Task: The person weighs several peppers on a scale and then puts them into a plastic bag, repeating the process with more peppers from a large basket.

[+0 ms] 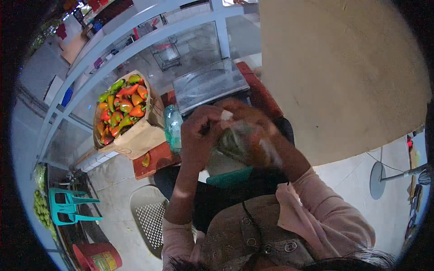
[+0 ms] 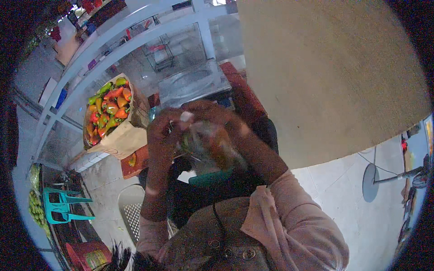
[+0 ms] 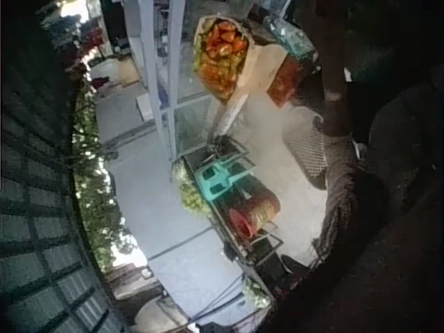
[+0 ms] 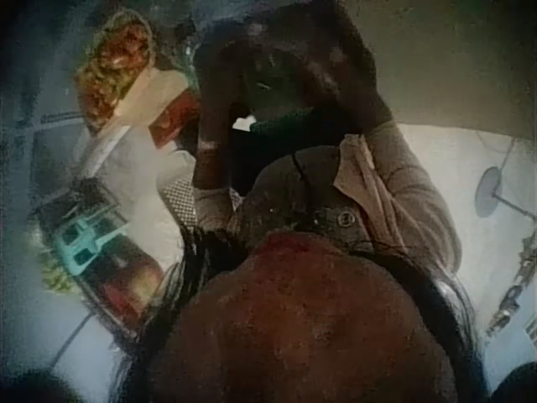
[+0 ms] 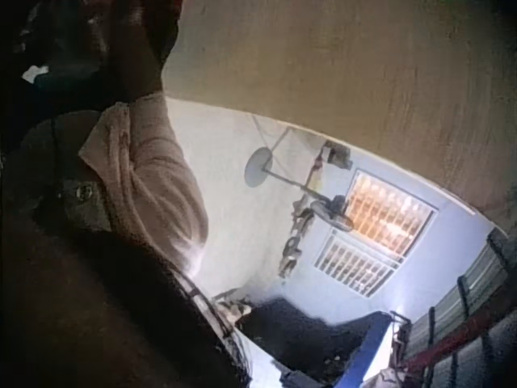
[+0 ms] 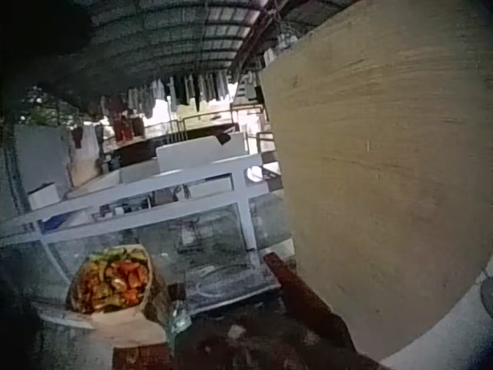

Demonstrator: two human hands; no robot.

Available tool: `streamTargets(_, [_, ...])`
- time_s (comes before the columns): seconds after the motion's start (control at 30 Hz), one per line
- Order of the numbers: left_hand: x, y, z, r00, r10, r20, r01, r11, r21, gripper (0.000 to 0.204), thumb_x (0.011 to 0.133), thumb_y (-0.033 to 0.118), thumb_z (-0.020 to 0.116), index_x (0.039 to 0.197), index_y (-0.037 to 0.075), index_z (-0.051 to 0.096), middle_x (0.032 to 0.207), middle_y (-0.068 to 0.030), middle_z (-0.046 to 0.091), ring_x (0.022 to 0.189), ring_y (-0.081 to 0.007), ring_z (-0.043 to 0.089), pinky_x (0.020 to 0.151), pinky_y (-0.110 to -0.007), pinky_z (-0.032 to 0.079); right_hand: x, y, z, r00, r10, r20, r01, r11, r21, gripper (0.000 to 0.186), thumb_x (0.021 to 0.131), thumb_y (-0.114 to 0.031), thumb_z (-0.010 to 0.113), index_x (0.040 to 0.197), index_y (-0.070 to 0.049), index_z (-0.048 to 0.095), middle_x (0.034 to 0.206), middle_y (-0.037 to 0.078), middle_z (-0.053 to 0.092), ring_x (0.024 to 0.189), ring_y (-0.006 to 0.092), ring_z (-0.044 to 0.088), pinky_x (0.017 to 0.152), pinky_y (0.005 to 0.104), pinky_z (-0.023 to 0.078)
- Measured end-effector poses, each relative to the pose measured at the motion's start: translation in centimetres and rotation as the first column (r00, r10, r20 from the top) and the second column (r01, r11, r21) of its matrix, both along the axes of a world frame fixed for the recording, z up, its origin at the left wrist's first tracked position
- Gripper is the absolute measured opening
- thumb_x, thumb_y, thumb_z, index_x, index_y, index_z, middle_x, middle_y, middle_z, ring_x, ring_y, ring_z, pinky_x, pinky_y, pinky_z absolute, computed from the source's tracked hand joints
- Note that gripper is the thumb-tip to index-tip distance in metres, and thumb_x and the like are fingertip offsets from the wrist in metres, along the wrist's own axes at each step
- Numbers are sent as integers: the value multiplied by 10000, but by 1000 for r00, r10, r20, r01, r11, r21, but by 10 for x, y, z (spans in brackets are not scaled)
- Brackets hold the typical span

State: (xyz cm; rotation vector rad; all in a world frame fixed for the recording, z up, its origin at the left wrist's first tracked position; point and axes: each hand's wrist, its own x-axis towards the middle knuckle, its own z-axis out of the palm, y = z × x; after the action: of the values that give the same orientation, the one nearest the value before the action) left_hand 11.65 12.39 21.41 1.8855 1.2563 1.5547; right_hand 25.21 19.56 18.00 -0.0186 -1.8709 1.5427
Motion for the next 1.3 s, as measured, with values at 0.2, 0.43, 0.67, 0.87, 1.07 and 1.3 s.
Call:
streamTargets(0.2, [-15,28,-66,917,257,304,-163,939,-301,101,734,116,554,718,19,533,606,-12,504,553,-69,425,521,-203,357,-39,-30,-123,966,-68,-249,-217,306,-927,209,801,-260,447,827,-56,485,745,48,492,678,132,488,597,247,411])
streamTargets(0.43, [-5,18,-104,863,493,-111,-490,870,53,83,669,81,576,727,41,534,704,-55,530,655,-185,504,603,-289,388,-5,-32,-43,858,-185,479,422,787,-450,168,796,-223,449,750,-63,476,570,25,464,510,136,464,456,258,383])
streamTargets(0.67, [11,-6,-52,965,214,-149,-232,966,-113,118,630,69,607,734,56,553,747,-48,535,705,-176,508,593,-282,401,30,16,-19,871,-469,147,317,764,562,212,781,-225,453,805,-17,492,782,74,478,759,186,467,650,288,365])
streamTargets(0.87, [15,-14,-20,982,112,-155,-112,994,7,92,655,78,600,738,61,565,744,-35,530,656,-131,499,522,-241,413,19,18,-30,991,30,134,-33,999,26,261,749,-244,506,889,-25,501,876,76,491,816,191,478,702,301,383])
streamTargets(1.07, [15,1,-50,902,219,372,-36,896,-442,65,718,98,557,737,36,550,683,-6,516,571,-89,472,513,-215,380,-20,-36,-109,818,50,-573,-571,193,-798,396,741,-341,496,992,-37,462,855,79,509,779,179,509,650,284,436])
streamTargets(1.3, [-4,16,-152,823,515,238,-394,821,-414,107,719,134,561,722,28,541,646,-41,520,579,-121,474,542,-246,373,-47,-49,-137,912,-12,-411,-404,161,-900,379,783,-395,418,950,-59,473,864,80,509,772,168,516,656,296,445])
